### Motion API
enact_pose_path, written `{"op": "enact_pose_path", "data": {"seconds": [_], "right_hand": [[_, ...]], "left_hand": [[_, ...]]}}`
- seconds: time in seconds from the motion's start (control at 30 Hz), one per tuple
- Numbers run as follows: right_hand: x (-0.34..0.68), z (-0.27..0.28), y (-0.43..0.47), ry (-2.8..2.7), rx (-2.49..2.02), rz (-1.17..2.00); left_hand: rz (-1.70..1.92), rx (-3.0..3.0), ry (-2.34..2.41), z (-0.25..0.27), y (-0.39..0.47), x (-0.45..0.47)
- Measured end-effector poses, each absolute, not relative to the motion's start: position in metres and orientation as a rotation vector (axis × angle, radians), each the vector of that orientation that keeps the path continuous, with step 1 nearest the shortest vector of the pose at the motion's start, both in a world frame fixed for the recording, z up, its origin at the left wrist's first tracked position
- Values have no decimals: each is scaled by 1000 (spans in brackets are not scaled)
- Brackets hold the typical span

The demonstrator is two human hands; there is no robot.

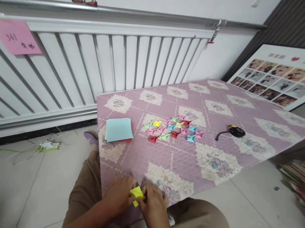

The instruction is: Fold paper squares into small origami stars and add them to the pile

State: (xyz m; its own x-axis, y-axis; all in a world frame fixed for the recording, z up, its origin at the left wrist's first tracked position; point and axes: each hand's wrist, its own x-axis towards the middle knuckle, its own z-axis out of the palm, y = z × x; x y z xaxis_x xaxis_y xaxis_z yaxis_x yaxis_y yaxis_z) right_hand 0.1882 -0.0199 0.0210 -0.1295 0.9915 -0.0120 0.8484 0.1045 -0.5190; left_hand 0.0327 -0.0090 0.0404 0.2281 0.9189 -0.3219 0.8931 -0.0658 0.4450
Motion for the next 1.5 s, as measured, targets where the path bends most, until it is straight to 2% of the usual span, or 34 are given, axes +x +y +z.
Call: {"op": "enact_pose_path", "data": {"seconds": [0.47, 0.73, 0.83, 0.93, 1.17, 1.5], "right_hand": [[202, 27, -16, -2201, -1523, 736], [194, 20, -6, -2199, -1329, 270], [194, 3, -10, -2220, -1319, 221], [197, -5, -18, -2205, -1335, 252], [201, 5, -23, -2429, -1277, 401], [205, 3, -20, -2391, -1341, 576]], "left_hand": [[61, 2152, 1447, 36, -2, 24], [471, 2668, 1545, 18, -13, 17], [566, 2776, 1528, 0, -19, 17], [551, 2740, 1550, -9, -25, 17], [196, 2464, 1495, 6, -34, 14], [301, 2260, 1668, 14, -49, 19]]}}
